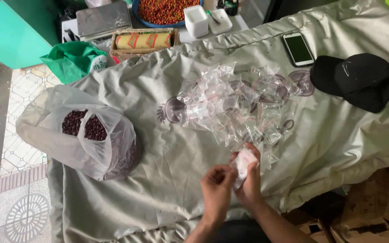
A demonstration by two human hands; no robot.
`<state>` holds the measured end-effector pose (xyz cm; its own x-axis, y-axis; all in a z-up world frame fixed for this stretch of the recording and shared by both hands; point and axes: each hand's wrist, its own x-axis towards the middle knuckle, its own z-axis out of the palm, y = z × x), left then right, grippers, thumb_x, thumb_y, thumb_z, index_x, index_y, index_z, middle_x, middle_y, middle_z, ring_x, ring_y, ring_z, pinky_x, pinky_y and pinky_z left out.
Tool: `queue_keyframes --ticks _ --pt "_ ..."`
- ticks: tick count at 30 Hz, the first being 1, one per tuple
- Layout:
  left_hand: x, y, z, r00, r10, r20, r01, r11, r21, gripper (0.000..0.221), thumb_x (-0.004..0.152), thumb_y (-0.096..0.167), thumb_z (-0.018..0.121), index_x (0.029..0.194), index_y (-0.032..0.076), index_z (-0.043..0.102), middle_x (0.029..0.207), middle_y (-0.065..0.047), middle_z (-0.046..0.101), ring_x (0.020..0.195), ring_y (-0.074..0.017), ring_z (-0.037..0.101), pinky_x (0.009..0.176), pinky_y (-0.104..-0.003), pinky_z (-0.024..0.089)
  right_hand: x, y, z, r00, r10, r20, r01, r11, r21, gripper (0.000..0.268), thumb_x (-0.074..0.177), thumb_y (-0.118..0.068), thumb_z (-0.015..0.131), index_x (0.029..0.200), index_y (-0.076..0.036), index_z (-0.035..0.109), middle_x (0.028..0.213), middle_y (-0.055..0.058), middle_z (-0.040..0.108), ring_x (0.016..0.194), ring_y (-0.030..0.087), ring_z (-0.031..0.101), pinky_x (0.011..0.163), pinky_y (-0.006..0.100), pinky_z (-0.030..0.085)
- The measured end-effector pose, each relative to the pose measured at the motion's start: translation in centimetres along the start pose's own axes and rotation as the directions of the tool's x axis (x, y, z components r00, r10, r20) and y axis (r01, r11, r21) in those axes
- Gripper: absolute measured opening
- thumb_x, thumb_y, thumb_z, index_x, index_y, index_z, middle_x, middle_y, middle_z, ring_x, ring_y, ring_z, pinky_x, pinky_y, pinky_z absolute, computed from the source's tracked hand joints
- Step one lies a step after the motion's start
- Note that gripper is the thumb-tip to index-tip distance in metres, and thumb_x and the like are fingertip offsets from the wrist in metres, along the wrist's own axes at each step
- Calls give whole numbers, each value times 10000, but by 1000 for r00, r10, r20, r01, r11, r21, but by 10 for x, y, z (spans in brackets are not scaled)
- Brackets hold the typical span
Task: The person is separating and opening small plastic zip-lock bags from a stack on a table.
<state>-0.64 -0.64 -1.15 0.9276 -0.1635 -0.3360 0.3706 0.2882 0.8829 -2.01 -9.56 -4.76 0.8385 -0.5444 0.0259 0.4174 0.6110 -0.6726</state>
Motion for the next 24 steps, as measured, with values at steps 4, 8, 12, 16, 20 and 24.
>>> queue_keyframes --ticks 4,8,12,16,20,24 --pt "-3 -18 4 992 116 53 -126 947 294 171 804 28 785 904 97 664 820 -16 687 718 -109 597 687 -257 517 -3 -33 17 967 139 -212 -181 964 -197 553 894 -102 697 1393 -157 466 961 157 619 776 232 604 618 388 522" --pt "25 -41 -12 862 459 214 -500 702 507 321 922 256 730 1162 92 592 1002 -56 614 902 -206 601 813 -347 499 8 -80 -28 952 115 -284 -199 938 -284 486 966 -85 603 1438 -94 491 960 102 678 822 248 692 623 360 606" --pt "73 -33 4 836 451 312 -513 443 735 482 1018 416 598 1335 66 500 1048 -179 751 809 -352 735 661 -524 571 19 -107 -60 950 -43 -310 -26 976 -216 347 931 -11 633 1249 -130 564 827 72 542 713 200 520 721 384 471" --pt "125 -30 29 908 355 223 -378 465 800 459 997 398 620 1292 79 472 966 -165 768 401 -275 547 385 -440 398 18 -100 -53 953 -52 -298 -10 979 -204 337 913 -9 648 1222 -119 572 815 70 565 689 197 534 680 374 482" --pt "140 -23 23 958 260 119 -261 624 736 321 909 219 715 1181 141 563 930 -58 769 755 -299 706 685 -485 512 15 -86 -41 967 -5 -254 -44 982 -185 331 899 19 654 1209 -75 586 805 96 595 670 218 558 657 386 506" --pt "101 12 1 931 317 183 -362 719 593 324 876 203 756 1167 92 667 866 -4 764 835 -173 733 777 -394 556 24 -78 -24 938 37 -344 -197 874 -444 376 888 -72 719 1232 -42 569 739 86 576 629 200 563 655 364 500"
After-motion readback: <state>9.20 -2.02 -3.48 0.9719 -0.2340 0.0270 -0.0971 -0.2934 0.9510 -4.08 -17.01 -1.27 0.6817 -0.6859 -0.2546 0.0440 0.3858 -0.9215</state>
